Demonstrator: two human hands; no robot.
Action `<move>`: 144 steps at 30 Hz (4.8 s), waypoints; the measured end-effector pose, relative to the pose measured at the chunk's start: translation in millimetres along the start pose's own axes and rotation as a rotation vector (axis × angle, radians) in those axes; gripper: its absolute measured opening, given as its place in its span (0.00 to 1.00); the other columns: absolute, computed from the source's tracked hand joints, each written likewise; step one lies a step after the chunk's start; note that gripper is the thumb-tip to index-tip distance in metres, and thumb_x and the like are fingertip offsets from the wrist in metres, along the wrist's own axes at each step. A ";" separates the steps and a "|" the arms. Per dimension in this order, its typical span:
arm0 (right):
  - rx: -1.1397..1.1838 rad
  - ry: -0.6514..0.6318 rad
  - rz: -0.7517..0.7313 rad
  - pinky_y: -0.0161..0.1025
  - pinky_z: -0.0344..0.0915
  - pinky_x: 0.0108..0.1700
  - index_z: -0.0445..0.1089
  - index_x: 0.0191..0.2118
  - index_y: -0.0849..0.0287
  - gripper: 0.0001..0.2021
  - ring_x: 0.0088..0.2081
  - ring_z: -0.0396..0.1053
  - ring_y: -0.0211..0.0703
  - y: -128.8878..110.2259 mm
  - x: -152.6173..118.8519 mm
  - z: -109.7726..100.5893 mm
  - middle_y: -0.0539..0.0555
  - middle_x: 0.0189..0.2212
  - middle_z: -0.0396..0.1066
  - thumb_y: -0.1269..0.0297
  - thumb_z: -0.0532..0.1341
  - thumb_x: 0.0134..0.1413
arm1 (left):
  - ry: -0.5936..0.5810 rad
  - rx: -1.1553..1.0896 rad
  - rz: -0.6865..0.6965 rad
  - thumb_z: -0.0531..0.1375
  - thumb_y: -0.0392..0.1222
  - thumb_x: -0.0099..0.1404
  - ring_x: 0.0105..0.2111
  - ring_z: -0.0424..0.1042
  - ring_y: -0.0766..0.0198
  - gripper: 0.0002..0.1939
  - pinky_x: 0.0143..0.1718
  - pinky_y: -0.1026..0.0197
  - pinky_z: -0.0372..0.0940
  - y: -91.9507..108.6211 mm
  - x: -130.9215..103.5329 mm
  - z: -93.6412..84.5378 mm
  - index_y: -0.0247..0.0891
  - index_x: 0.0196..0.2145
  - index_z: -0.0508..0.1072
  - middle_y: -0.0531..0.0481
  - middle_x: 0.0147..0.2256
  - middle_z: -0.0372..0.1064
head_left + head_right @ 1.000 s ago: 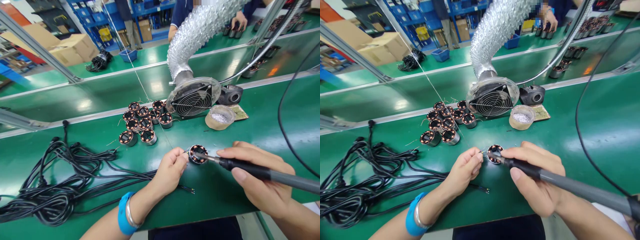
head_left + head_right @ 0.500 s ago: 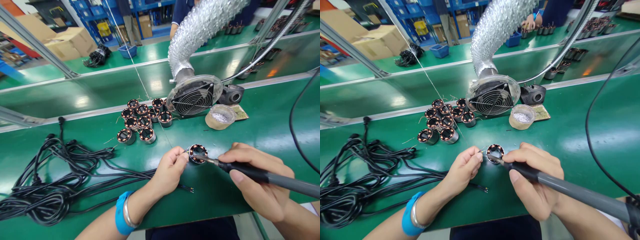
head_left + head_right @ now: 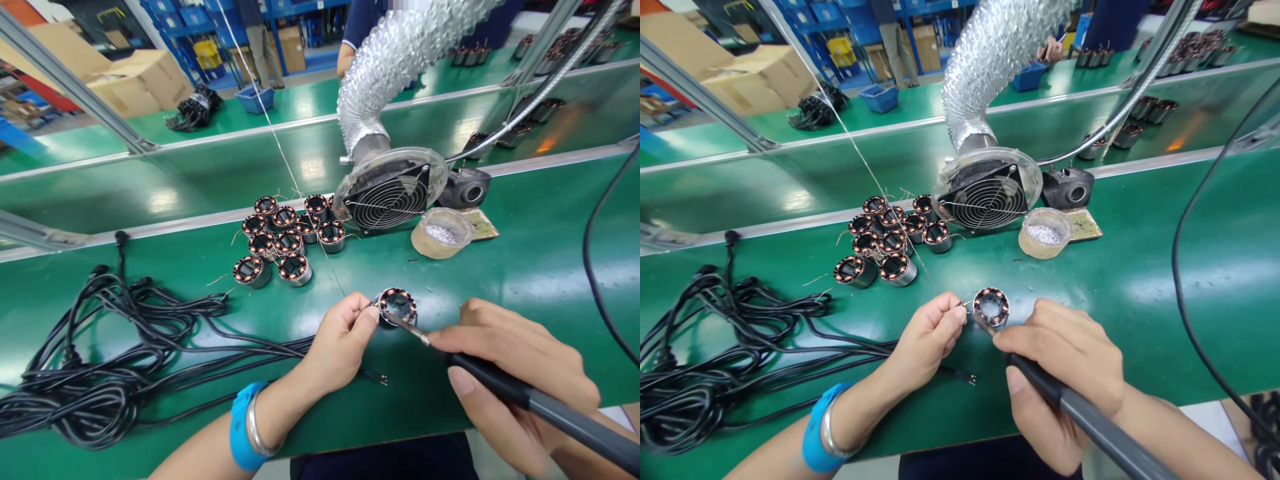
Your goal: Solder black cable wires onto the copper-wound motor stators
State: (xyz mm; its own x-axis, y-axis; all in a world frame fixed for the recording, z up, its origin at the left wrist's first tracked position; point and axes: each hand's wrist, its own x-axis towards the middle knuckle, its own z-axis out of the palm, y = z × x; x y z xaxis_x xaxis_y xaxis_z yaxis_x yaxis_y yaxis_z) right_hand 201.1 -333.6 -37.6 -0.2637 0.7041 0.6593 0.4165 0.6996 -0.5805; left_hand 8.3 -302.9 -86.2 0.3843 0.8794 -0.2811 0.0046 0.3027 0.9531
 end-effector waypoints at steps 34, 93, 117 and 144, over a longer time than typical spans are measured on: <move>-0.103 -0.200 -0.174 0.36 0.66 0.31 0.66 0.44 0.58 0.12 0.28 0.64 0.39 51.5 17.2 28.3 0.50 0.28 0.71 0.76 0.56 0.56 | 0.022 -0.015 -0.058 0.61 0.55 0.63 0.17 0.48 0.73 0.18 0.20 0.68 0.46 13.3 2.4 -11.4 0.37 0.30 0.66 0.61 0.17 0.53; 0.153 -0.283 0.216 0.31 0.71 0.34 0.63 0.50 0.56 0.14 0.32 0.74 0.36 44.6 15.6 29.6 0.49 0.32 0.73 0.73 0.57 0.59 | 0.223 0.541 0.132 0.60 0.43 0.65 0.22 0.60 0.69 0.10 0.25 0.66 0.55 21.0 -12.0 -5.1 0.36 0.30 0.78 0.53 0.22 0.67; -0.001 -0.232 -0.034 0.35 0.73 0.33 0.66 0.48 0.59 0.12 0.27 0.73 0.37 63.7 -2.2 14.6 0.54 0.36 0.77 0.68 0.63 0.58 | 0.264 1.006 0.095 0.52 0.44 0.70 0.30 0.74 0.60 0.19 0.33 0.63 0.64 48.8 -2.9 -72.1 0.38 0.49 0.79 0.49 0.33 0.80; 0.072 -0.324 -0.031 0.37 0.75 0.44 0.61 0.53 0.57 0.20 0.43 0.76 0.44 81.0 -2.1 27.9 0.58 0.45 0.75 0.65 0.64 0.55 | -0.032 0.026 -0.170 0.63 0.56 0.55 0.16 0.38 0.74 0.18 0.19 0.64 0.36 34.3 33.2 -18.7 0.37 0.28 0.67 0.63 0.16 0.47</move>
State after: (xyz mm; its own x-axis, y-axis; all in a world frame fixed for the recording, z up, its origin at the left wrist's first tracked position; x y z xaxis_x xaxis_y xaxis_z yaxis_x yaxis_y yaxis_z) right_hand 211.2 -275.0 -99.4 -0.5429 0.6766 0.4974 0.3448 0.7197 -0.6026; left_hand 4.0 -256.4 -64.9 0.4055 0.8040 -0.4350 0.0957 0.4359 0.8949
